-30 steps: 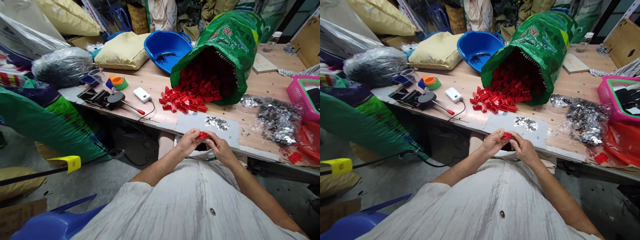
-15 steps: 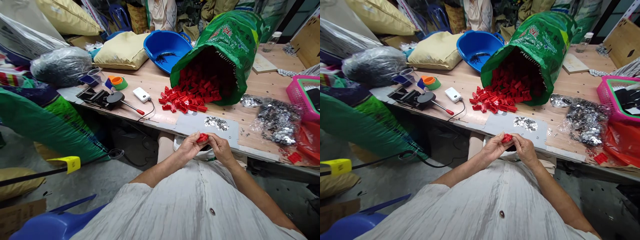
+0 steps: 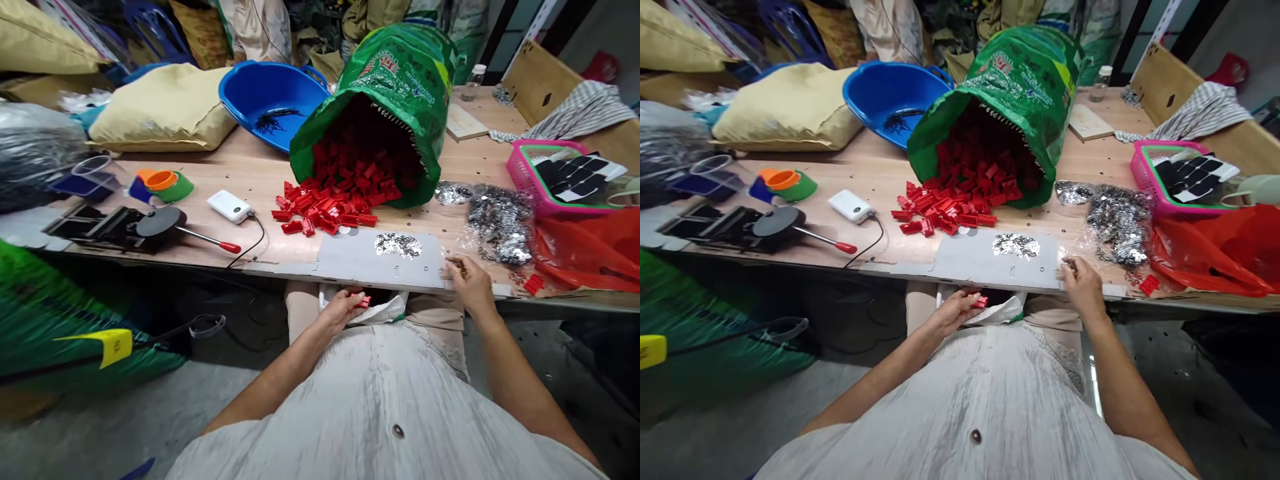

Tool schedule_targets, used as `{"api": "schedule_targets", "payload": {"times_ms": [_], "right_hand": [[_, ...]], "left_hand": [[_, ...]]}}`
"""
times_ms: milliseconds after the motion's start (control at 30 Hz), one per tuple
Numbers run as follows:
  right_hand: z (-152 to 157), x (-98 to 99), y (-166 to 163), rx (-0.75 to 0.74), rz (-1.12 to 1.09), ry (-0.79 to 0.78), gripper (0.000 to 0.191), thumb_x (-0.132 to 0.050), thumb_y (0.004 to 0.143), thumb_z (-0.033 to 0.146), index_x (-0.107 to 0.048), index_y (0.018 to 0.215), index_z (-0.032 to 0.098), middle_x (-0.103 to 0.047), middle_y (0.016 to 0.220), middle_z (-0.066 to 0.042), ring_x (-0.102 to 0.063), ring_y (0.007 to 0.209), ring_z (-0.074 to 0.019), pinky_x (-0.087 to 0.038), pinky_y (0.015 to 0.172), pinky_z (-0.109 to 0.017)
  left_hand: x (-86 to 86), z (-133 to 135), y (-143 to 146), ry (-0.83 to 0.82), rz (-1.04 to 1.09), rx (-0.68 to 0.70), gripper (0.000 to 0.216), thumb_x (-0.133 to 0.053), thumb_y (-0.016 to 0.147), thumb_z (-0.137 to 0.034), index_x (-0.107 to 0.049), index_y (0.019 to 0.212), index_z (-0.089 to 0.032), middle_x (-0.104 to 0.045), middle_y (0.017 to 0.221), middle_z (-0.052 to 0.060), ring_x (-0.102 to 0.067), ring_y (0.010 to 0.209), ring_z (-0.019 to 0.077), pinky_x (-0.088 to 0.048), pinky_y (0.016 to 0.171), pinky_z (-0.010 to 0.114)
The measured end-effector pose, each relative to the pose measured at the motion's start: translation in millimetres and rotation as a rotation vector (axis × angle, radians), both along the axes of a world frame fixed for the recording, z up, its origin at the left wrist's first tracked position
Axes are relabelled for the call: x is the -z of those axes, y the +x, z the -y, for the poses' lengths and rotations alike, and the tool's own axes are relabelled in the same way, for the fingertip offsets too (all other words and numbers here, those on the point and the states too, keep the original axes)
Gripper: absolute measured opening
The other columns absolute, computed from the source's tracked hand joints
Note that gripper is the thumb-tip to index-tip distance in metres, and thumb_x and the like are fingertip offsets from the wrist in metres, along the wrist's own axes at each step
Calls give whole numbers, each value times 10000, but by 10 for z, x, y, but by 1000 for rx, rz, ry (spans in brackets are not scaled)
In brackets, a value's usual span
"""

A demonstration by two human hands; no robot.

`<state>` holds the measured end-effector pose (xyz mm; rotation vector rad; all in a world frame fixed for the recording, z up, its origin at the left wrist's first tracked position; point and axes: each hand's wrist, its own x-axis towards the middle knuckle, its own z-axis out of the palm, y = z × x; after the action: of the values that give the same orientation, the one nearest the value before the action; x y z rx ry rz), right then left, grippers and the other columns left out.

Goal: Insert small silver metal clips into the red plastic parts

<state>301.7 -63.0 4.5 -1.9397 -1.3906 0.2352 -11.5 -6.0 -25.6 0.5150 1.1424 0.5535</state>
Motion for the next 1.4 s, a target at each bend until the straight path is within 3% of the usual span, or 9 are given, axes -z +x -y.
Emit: {"api": "schedule_targets", "payload": {"times_ms": [133,233,433,533,633,700,833,1167,1400], "right_hand": [[-12,92,393,112,257,-76,271,-511,884,351,-685,1004,182,-716,981,-112,-628,889,-264,-450,782,-366],[-90,112,471,107,309,-98,270,-517,881,363,-696,988,192,-716,990,-109,-613,860,-250,-428,735,-344],[-192,135,449,121,401,-156,294,-496,898,409,-704,913,201,-711,929,-97,-564,755,-230,-352,629,-325],[-179,161,473,112,418,-156,303,-498,894,438,-702,904,214,-704,917,-92,-553,718,-229,-336,610,-330],[-149,186,494,133,388,-117,294,-517,886,473,-690,929,239,-691,879,-100,-554,689,-245,-349,599,-353],[-127,200,492,156,378,-120,287,-529,885,497,-673,937,254,-684,852,-118,-553,657,-257,-348,582,-371],[-100,243,456,188,368,-85,278,-531,875,511,-648,963,275,-697,855,-141,-604,686,-307,-364,582,-405],[-93,349,437,248,382,4,298,-522,844,522,-642,994,294,-691,784,-157,-643,670,-358,-405,586,-449],[-101,297,437,220,304,30,291,-526,827,510,-646,968,285,-715,904,-182,-667,771,-363,-447,656,-463]], "left_hand": [[54,-5,-16,137,-138,72,577,-857,642,-276,-623,1163,-189,-671,1191,95,-613,1151,248,-480,1019,384],[32,-25,-17,274,-222,207,572,-863,614,-314,-668,1131,-166,-669,1224,118,-578,1212,287,-419,1079,409],[-278,-234,-60,382,-11,528,381,-809,671,-387,-723,962,-156,-720,915,85,-672,834,204,-547,740,310],[-501,-498,-97,592,-111,377,327,-722,774,-377,-698,1035,-182,-687,869,62,-641,763,176,-535,672,280],[-618,-832,-137,974,-531,120,336,-702,789,-213,-665,1122,-235,-655,1047,64,-614,909,191,-496,916,343],[-610,-1040,-153,1121,-784,27,451,-726,744,-134,-633,1175,-224,-599,1164,95,-553,1094,256,-392,1064,412],[-479,-1323,-135,1172,-1010,-30,610,-795,714,-232,-548,1268,-170,-532,1232,158,-448,1217,333,-296,1112,472],[-433,-1414,-85,1131,-972,-44,553,-768,668,-159,-550,1176,-157,-579,1123,134,-476,1137,308,-287,1096,479],[-530,-1017,-123,1002,-536,-93,471,-751,575,-114,-595,1014,-184,-512,1084,62,-543,1032,211,-442,991,389]]}}
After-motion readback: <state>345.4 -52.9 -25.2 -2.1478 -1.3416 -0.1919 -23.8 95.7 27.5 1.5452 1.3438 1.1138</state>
